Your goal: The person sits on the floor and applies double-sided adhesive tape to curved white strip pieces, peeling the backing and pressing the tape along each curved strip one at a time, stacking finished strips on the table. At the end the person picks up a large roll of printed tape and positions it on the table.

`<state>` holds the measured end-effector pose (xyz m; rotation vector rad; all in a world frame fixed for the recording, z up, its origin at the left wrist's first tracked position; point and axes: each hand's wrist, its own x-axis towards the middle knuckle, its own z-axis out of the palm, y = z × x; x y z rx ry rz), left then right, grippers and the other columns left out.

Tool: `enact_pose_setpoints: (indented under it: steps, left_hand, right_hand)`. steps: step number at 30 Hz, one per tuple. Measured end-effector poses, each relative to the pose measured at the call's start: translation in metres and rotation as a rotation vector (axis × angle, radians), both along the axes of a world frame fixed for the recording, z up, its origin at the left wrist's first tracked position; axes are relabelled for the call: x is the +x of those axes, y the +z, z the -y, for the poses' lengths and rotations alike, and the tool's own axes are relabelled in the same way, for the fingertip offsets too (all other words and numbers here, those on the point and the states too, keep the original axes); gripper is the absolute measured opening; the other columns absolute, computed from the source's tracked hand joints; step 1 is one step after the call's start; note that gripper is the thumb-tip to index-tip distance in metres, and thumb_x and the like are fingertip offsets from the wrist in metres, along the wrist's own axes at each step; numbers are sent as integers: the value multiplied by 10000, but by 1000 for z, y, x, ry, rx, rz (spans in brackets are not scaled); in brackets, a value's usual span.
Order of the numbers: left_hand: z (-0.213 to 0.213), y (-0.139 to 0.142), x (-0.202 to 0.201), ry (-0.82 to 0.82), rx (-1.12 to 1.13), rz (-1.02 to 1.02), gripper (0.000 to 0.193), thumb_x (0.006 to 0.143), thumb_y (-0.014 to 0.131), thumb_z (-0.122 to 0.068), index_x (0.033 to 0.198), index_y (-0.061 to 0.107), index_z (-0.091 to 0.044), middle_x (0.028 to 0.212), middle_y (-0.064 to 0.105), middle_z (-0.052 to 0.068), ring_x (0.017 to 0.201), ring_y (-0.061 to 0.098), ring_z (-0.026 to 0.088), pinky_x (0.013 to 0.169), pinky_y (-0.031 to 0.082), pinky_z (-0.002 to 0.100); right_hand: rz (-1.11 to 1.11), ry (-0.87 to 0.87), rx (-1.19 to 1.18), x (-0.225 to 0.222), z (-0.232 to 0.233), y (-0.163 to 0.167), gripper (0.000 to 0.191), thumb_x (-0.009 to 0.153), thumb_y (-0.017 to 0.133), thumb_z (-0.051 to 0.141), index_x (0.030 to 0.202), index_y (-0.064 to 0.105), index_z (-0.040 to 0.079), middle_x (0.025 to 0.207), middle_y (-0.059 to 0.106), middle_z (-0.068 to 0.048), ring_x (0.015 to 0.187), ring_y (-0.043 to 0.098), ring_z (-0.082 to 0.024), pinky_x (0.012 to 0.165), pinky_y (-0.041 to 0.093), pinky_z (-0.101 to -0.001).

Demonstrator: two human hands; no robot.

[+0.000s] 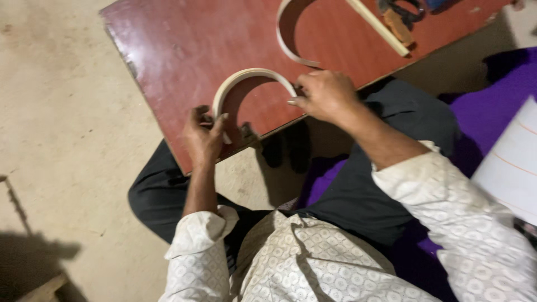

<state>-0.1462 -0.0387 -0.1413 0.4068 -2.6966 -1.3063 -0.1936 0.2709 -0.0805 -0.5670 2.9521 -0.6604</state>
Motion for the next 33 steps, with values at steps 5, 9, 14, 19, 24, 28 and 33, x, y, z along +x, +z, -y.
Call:
enact_pose_setpoints:
  steps: [5,9,14,19,24,28,33]
  left_hand:
    - [1,-12,-2,36,-81,39,234,854,837,-188,983,734,-23,857,752,141,758,724,239,705,564,394]
    - [5,-14,-2,108,-46,-35,183,876,817,-138,932,710,-1,822,749,135,716,715,205,688,565,353]
    - [12,-5,-3,73,69,-49,273,937,825,-196,1049,688,12,859,740,101,747,708,163,684,555,312]
    - [10,-1,2,81,219,25,392,945,818,-231,1209,654,8,955,694,105,845,666,162,706,544,300]
    - [6,-8,7,56,326,42,404,936,816,-215,1222,642,11,1011,680,109,890,651,165,737,539,299]
    - [7,-11,6,39,315,59,409,923,833,-201,1215,641,12,1007,688,113,882,656,164,743,544,297]
    - [5,-10,8,19,379,64,432,912,834,-199,1219,621,16,1030,703,111,900,665,156,757,562,295]
  right_hand:
    - [105,-69,210,-4,14,-19,426,800,817,527,847,739,111,775,717,-133,750,709,-357,638,541,-523]
    - [-38,-55,109,-5,16,-32,311,862,792,393,811,727,93,755,710,-128,740,706,-362,626,530,-540]
    - [-59,-78,67,-8,13,-44,181,849,760,250,817,713,78,778,706,-135,743,704,-372,645,537,-539]
    - [-70,-112,47,-12,10,-46,76,848,729,152,823,704,85,805,711,-130,772,708,-374,666,543,-541]
    - [-69,-166,-50,-15,7,-41,116,858,729,136,961,699,92,820,706,-157,824,702,-401,690,539,-552]
    - [-91,-199,-95,-18,2,-34,422,855,695,53,1269,630,105,896,715,-190,838,684,-435,688,518,-577]
    - [-56,-184,-145,-18,0,-28,497,847,705,33,1323,589,115,954,731,-191,902,693,-439,733,524,-582]
